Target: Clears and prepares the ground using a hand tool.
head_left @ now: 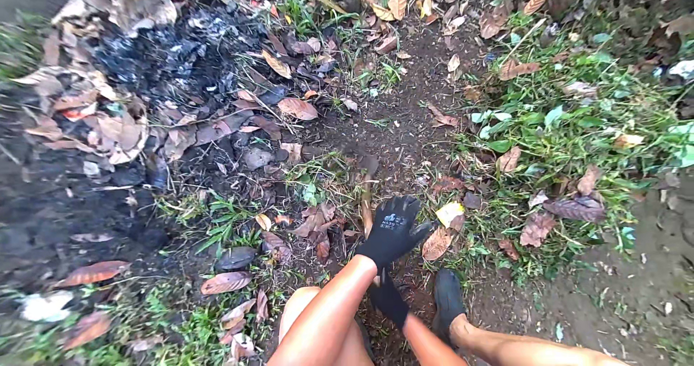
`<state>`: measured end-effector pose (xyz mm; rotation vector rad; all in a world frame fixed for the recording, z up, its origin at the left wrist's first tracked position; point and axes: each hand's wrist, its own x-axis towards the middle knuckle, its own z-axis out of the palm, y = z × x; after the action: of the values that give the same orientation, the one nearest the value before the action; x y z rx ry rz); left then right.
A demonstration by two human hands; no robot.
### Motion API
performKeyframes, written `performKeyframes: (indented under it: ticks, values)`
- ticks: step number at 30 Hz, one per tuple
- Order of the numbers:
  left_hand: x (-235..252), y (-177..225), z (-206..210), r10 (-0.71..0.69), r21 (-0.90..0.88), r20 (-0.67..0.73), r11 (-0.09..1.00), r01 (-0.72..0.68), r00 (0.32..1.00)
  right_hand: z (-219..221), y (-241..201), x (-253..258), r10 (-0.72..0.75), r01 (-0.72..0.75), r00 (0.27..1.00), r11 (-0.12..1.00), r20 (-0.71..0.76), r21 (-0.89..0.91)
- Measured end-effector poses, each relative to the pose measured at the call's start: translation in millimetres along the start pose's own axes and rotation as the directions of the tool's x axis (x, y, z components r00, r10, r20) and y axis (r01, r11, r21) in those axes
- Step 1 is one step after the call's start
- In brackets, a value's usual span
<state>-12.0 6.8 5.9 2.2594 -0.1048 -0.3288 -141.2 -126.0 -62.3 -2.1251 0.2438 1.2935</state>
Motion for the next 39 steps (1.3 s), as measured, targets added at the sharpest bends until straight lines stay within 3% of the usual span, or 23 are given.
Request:
performKeyframes:
  ticks: [5,7,11,13,16,18,22,24,26,28,29,31,34,36,39]
  values:
    - [5,-9,-5,-0.025,-0.024,-0.003,0.999,0.025,1.000,-33,69,-57,0.056,-0.055,0.997,0.998,-0.061,0.011]
    - [4,-9,-6,-0.017,-0.016,-0.014,1.000,0.017,1.000,-46,58,-37,0.002,0.012,0.988,0.996,-0.156,0.090]
    - [-3,-4,-7,0.002,0.007,-0.002,1.000,-0.002,1.000,-24,-22,37,-0.091,0.204,0.951,0.901,-0.294,0.383]
    - [-6,-3,-8,0.001,0.002,0.012,1.000,-0.001,1.000,-8,-34,39,-0.076,0.124,0.985,0.939,-0.156,0.322]
    - [-5,-5,-7,0.002,-0.004,0.020,1.000,-0.001,1.000,7,14,-10,-0.026,0.021,0.986,0.999,0.162,0.029]
    - [-3,-8,-6,0.000,0.007,0.022,1.000,0.000,1.000,3,45,-53,0.012,-0.002,0.981,0.999,0.194,-0.053]
    - [-8,-10,-3,0.038,0.007,-0.033,0.999,-0.038,0.999,-28,55,-70,0.024,-0.024,0.999,1.000,-0.024,-0.015]
    - [-14,-8,-2,0.064,0.016,-0.049,0.998,-0.063,0.997,-36,42,-35,0.018,0.029,0.979,0.973,-0.201,0.229]
    - [-24,-4,-1,0.081,0.021,-0.017,0.997,-0.081,0.997,-37,23,8,-0.028,0.204,0.934,0.859,-0.355,0.469]
    - [-35,1,5,0.100,0.017,0.047,0.995,-0.101,0.994,-19,21,40,-0.060,0.296,0.920,0.755,-0.388,0.585]
    - [-39,4,9,0.119,0.021,0.073,0.992,-0.121,0.990,-6,22,36,-0.048,0.247,0.937,0.792,-0.346,0.559]
    - [-43,6,19,0.153,0.032,0.133,0.987,-0.159,0.979,20,44,-1,0.018,0.022,0.993,0.943,-0.119,0.331]
    - [-40,11,24,0.180,0.040,0.216,0.980,-0.193,0.960,31,76,-70,0.128,-0.127,0.981,0.992,0.149,-0.014]
    - [-38,17,28,0.215,0.032,0.199,0.974,-0.226,0.956,22,87,-95,0.158,-0.139,0.972,0.984,0.174,-0.112]
    - [-36,21,29,0.253,0.021,0.175,0.965,-0.260,0.952,-2,78,-84,0.119,-0.119,0.993,0.992,0.001,-0.031]
